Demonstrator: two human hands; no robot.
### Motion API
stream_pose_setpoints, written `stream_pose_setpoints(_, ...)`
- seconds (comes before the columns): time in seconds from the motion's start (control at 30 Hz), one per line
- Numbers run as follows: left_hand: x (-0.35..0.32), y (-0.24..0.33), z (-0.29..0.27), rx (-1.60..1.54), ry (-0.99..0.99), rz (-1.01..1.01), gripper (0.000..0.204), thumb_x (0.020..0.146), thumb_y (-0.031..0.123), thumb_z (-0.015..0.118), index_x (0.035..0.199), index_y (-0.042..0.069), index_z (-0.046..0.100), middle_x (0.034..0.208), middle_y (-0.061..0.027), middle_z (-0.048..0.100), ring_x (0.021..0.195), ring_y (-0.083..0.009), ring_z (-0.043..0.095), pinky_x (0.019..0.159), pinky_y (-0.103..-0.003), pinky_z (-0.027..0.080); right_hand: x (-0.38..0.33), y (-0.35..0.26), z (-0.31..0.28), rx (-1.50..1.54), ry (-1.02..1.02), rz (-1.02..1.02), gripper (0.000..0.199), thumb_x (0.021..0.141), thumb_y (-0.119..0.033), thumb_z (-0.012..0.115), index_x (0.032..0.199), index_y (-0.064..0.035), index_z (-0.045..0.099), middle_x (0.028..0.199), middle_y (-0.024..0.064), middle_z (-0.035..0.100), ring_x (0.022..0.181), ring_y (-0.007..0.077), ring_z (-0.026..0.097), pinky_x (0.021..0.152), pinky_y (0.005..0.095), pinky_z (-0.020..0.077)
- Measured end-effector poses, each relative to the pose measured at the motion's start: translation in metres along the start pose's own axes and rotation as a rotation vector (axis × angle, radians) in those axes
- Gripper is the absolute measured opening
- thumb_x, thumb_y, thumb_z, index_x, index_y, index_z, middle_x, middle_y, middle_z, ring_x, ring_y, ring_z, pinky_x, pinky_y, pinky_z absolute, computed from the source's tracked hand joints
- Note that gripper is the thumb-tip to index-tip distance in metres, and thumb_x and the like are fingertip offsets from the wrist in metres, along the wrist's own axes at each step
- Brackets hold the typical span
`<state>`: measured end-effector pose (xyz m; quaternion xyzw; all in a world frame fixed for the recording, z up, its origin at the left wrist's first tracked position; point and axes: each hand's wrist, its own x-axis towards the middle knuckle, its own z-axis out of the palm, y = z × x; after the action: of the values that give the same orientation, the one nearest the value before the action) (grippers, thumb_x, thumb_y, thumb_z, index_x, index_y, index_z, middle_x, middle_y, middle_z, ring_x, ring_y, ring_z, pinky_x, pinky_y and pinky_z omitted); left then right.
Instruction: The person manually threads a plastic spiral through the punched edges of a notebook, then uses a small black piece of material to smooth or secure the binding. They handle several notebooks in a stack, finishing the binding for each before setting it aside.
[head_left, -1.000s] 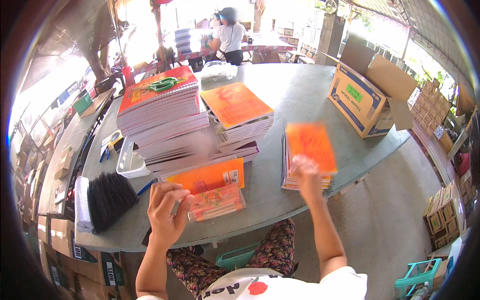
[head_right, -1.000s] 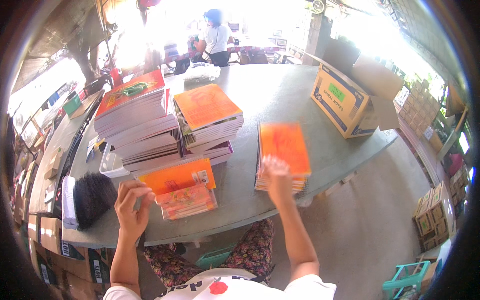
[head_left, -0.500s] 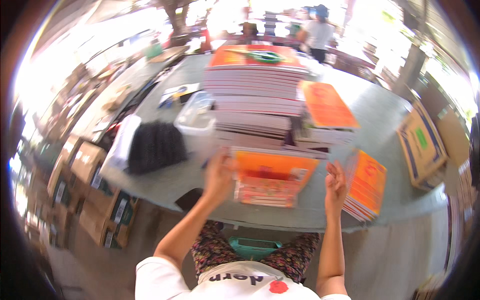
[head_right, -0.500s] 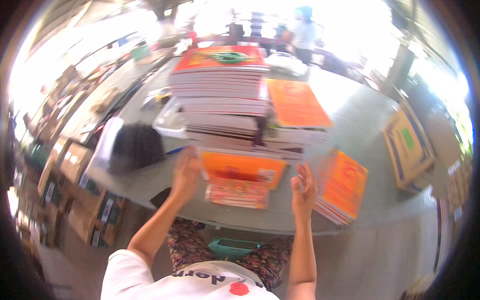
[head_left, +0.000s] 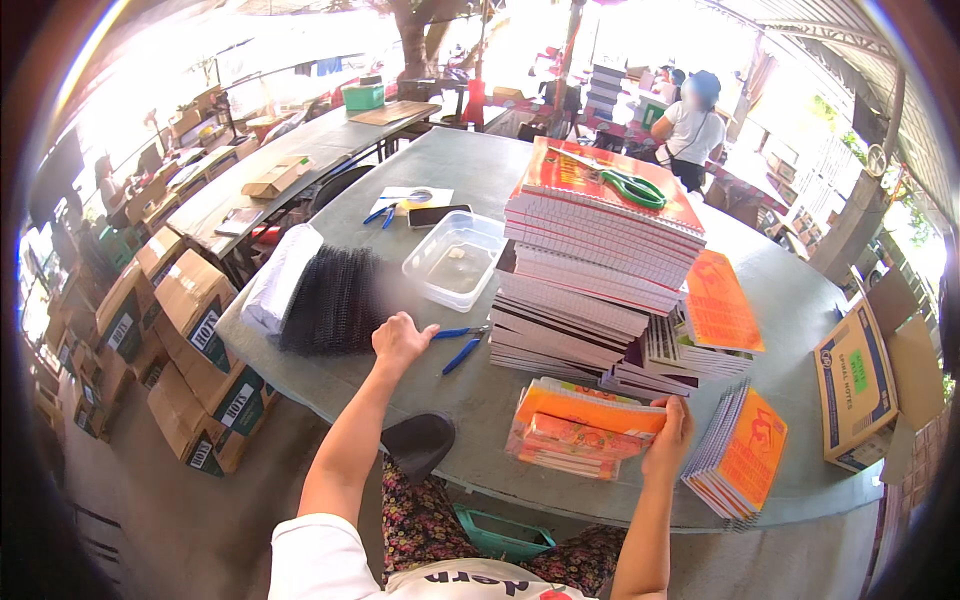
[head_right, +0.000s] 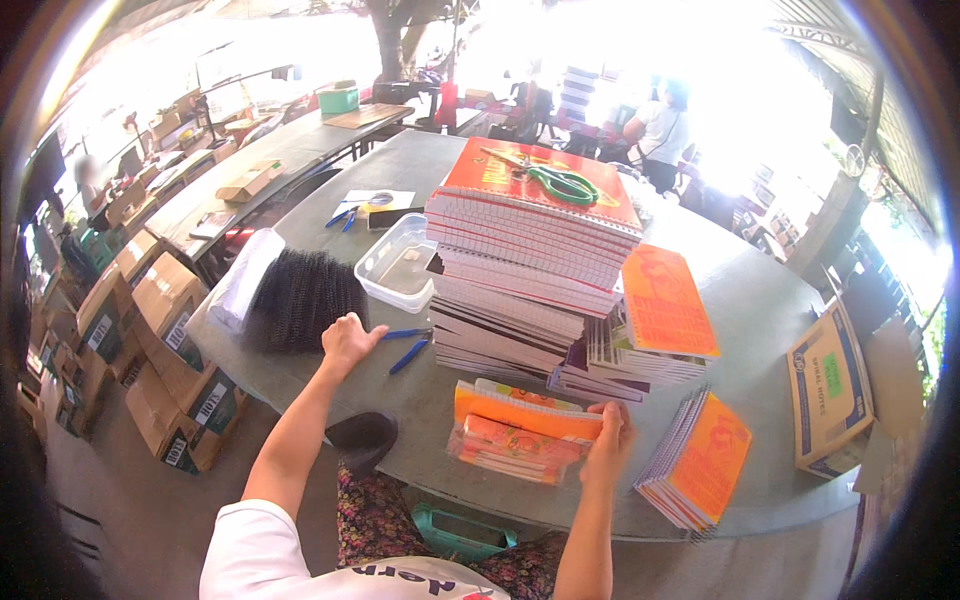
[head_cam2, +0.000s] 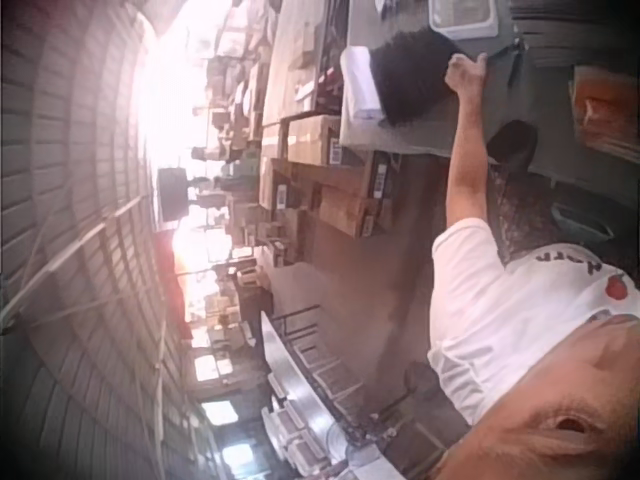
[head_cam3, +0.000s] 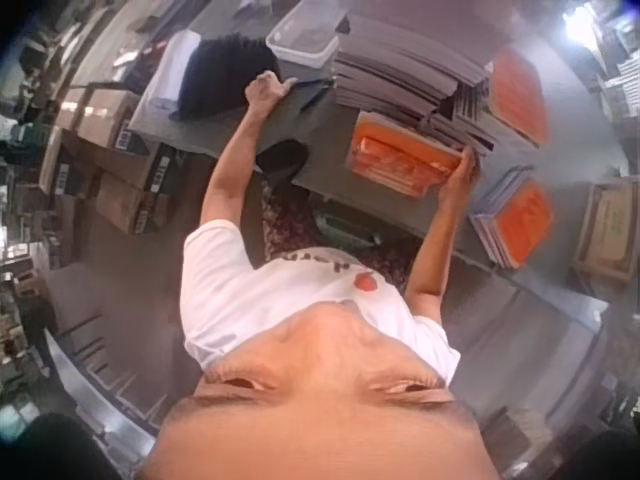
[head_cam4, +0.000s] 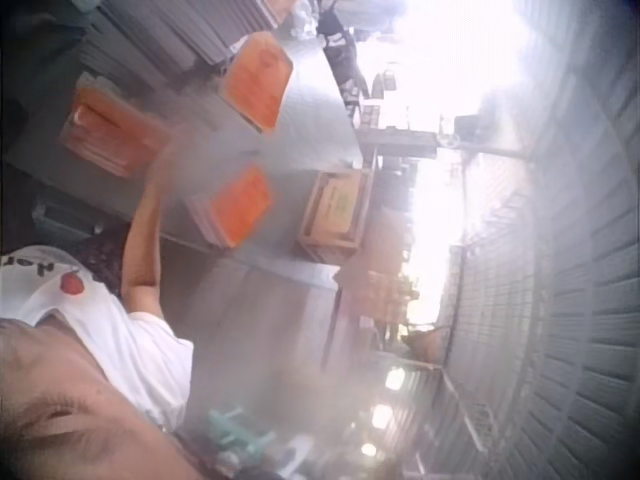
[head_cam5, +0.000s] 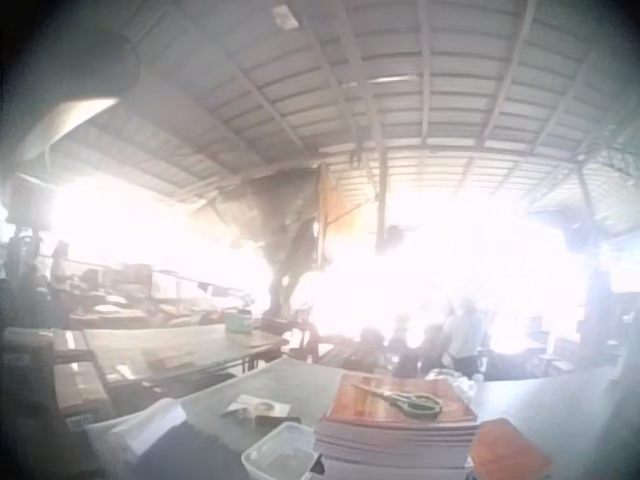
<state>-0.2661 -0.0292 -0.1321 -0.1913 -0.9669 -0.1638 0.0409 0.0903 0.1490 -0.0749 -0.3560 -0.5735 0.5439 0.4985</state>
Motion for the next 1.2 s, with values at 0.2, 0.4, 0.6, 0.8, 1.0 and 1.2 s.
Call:
stream_pose_setpoints(0.2, 0.029, -0.002, -0.013, 0.014, -0.060, 0.048, 0.027, 0.074, 0.023, 0.056, 0.082, -0.001, 0.067, 0.088, -0.0233, 0.066, 0.084, -0.0356, 0.066, 0.077, -0.043, 0.052, 0.002, 0.016, -0.015, 0.145, -0.112, -0.048, 0.026, 0.088, -0.027, 0.058, 0.082, -0.0012, 0.059, 0.077, 0.0017, 0.055, 0.072, 0.0100, 0.049, 0.061, 0.0245, 0.0370)
stream_pose_setpoints(0.4, 0.009, -0.038, -0.070, -0.204, 0.549, 0.146, 0.022, 0.093, 0.023, 0.048, 0.100, 0.002, 0.046, 0.081, -0.0203, 0.064, 0.076, -0.0366, 0.064, 0.061, -0.046, 0.050, -0.014, -0.067, 0.028, -0.593, -0.189, -0.819, 0.024, 0.078, -0.016, 0.068, 0.098, -0.0046, 0.061, 0.103, 0.0097, 0.063, 0.096, 0.0259, 0.058, 0.085, 0.0371, 0.0443)
stream_pose_setpoints(0.6, -0.054, -0.013, -0.147, -0.784, 0.725, 0.266, 0.017, 0.087, 0.015, 0.064, 0.094, 0.002, 0.055, 0.067, -0.0022, 0.052, 0.059, -0.0114, 0.050, 0.057, -0.027, 0.043, -0.021, -0.054, 0.093, -0.922, -0.708, -0.619, 0.016, 0.079, -0.015, 0.064, 0.092, -0.0056, 0.065, 0.092, 0.0096, 0.067, 0.090, 0.0281, 0.061, 0.079, 0.0397, 0.0488)
stream_pose_setpoints(0.8, -0.094, 0.030, -0.174, -0.937, 0.186, 0.305, 0.017, 0.085, 0.007, 0.057, 0.100, 0.002, 0.064, 0.076, -0.0064, 0.061, 0.064, -0.0154, 0.058, 0.063, -0.029, 0.048, -0.009, -0.035, 0.091, -0.684, -0.541, -0.777, 0.018, 0.081, -0.022, 0.063, 0.091, -0.0079, 0.066, 0.083, 0.0093, 0.068, 0.081, 0.0270, 0.064, 0.070, 0.0373, 0.0491)
stream_pose_setpoints(1.0, -0.124, 0.050, -0.058, -0.339, -0.460, 0.827, 0.061, 0.081, 0.010, 0.062, 0.136, 0.010, 0.038, 0.070, -0.0206, 0.060, 0.061, -0.0276, 0.059, 0.059, -0.036, 0.048, -0.019, -0.037, 0.100, -0.776, -0.589, -0.658, 0.016, 0.081, -0.025, 0.064, 0.091, -0.0121, 0.067, 0.072, 0.0081, 0.066, 0.066, 0.0280, 0.064, 0.059, 0.0386, 0.0495)
stream_pose_setpoints(1.2, -0.125, 0.076, -0.098, -0.864, -0.080, 0.699, 0.015, 0.085, 0.012, 0.063, 0.093, -0.001, 0.063, 0.080, -0.0189, 0.064, 0.071, -0.0324, 0.063, 0.061, -0.034, 0.048, -0.007, -0.033, 0.098, -0.757, -0.582, -0.558, 0.021, 0.078, -0.031, 0.069, 0.093, -0.0156, 0.069, 0.072, 0.0081, 0.066, 0.063, 0.0237, 0.064, 0.056, 0.0333, 0.0487)
